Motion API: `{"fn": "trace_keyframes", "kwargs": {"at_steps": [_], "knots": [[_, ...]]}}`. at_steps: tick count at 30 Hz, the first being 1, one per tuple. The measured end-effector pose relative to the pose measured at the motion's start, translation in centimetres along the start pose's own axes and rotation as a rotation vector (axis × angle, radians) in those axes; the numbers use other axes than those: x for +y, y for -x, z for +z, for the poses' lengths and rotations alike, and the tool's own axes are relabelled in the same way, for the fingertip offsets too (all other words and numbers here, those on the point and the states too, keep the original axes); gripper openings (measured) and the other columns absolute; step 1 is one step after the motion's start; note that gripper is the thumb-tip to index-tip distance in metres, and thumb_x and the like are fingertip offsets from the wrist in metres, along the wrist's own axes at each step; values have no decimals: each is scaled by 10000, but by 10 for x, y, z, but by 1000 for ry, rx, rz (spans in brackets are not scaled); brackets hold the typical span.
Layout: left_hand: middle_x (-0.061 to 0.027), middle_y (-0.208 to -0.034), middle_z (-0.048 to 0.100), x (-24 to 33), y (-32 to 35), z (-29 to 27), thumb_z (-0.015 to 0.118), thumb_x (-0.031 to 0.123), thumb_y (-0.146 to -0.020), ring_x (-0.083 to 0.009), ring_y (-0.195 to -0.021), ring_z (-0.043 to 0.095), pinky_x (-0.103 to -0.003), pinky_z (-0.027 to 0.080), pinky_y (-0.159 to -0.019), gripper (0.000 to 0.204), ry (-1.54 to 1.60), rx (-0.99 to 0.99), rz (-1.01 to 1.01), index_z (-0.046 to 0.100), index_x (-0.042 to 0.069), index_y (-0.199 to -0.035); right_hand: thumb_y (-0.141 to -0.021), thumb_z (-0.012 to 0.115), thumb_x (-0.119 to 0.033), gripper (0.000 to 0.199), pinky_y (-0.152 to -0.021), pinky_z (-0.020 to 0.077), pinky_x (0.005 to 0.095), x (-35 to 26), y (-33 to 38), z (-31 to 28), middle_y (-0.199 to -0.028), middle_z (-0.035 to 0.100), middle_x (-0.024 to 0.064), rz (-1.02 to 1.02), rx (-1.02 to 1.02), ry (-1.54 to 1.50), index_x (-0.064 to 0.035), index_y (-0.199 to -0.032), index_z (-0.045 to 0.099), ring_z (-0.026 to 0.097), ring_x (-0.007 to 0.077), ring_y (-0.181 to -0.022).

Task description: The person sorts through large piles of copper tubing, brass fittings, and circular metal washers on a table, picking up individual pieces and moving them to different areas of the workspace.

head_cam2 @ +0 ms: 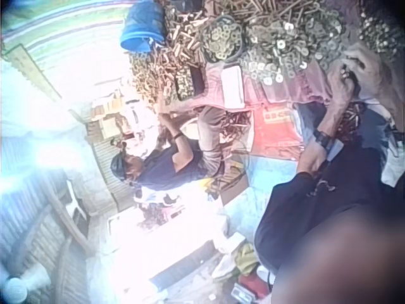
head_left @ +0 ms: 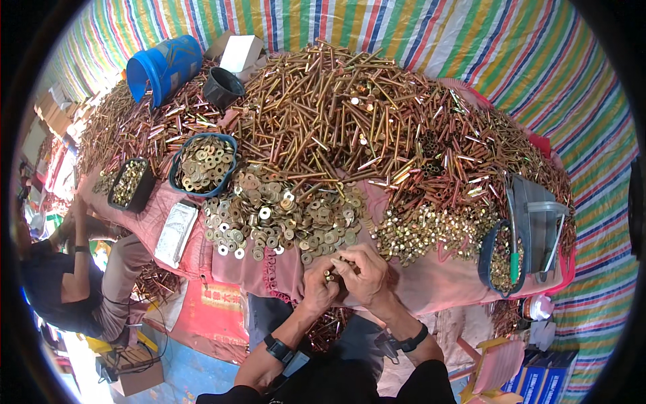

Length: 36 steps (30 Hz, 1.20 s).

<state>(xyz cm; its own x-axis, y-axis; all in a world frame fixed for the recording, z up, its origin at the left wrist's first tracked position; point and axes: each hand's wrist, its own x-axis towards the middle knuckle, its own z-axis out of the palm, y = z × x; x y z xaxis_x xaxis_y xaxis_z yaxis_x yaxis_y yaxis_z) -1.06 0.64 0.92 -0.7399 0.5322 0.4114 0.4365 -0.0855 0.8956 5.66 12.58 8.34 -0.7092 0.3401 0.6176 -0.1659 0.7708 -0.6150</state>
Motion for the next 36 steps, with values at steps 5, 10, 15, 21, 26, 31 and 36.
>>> {"fn": "trace_keyframes", "kwargs": {"at_steps": [5, 10, 15, 21, 26, 31, 36], "knots": [[-183, -1025, 752, -1, 2, 0, 637, -62, -880, -364, -943, 738, -401, 566, -862, 335, 40, 5, -20, 726, 11, -1194, -875, 833, -68, 175, -660, 559, 394, 0, -2, -5, -896, 698, 138, 5, -34, -22, -10, -965, 694, 698, 300, -777], [-179, -1025, 751, -2, -1, 0, 649, -70, -869, -352, -931, 734, -397, 564, -850, 337, -30, 8, 98, 723, 9, -1188, -845, 823, -34, 194, -703, 563, 392, 4, -10, -19, -931, 699, 133, -115, -153, 26, -13, -986, 692, 699, 310, -817], [-184, -1041, 744, 3, 0, -2, 653, -75, -859, -350, -927, 728, -400, 563, -862, 382, -10, -42, 55, 710, 9, -1228, -839, 778, 21, 267, -767, 570, 402, 6, -16, -32, -1007, 700, 136, -78, -280, -28, -11, -1093, 702, 699, 323, -892], [-200, -1069, 736, 3, -1, -2, 616, -104, -829, -353, -961, 730, -388, 569, -885, 442, 18, -62, 64, 699, -14, -1254, -840, 769, 18, 323, -830, 578, 436, 5, -20, -37, -1084, 688, 152, -55, -375, -97, 0, -1153, 695, 704, 355, -971], [-206, -1097, 733, 3, 0, -5, 568, -128, -800, -356, -971, 730, -385, 570, -889, 496, 40, -116, 22, 694, -21, -1268, -837, 767, 34, 328, -837, 575, 432, 8, -23, -39, -1084, 682, 160, -65, -412, -106, 6, -1156, 698, 703, 351, -983], [-208, -1131, 738, 0, 2, -6, 570, -127, -791, -368, -1015, 734, -390, 573, -920, 504, 23, -134, 12, 686, -27, -1271, -839, 797, 3, 280, -772, 574, 399, 10, -18, -33, -1006, 690, 135, -51, -306, -134, 0, -1106, 714, 704, 318, -889], [-213, -1181, 742, -6, 1, -2, 568, -123, -787, -376, -1099, 738, -394, 569, -975, 488, 29, -84, 108, 686, -32, -1252, -848, 848, -48, 219, -679, 563, 348, 1, -4, -23, -943, 714, 91, 23, -167, -70, -36, -1034, 734, 706, 244, -786]]}}
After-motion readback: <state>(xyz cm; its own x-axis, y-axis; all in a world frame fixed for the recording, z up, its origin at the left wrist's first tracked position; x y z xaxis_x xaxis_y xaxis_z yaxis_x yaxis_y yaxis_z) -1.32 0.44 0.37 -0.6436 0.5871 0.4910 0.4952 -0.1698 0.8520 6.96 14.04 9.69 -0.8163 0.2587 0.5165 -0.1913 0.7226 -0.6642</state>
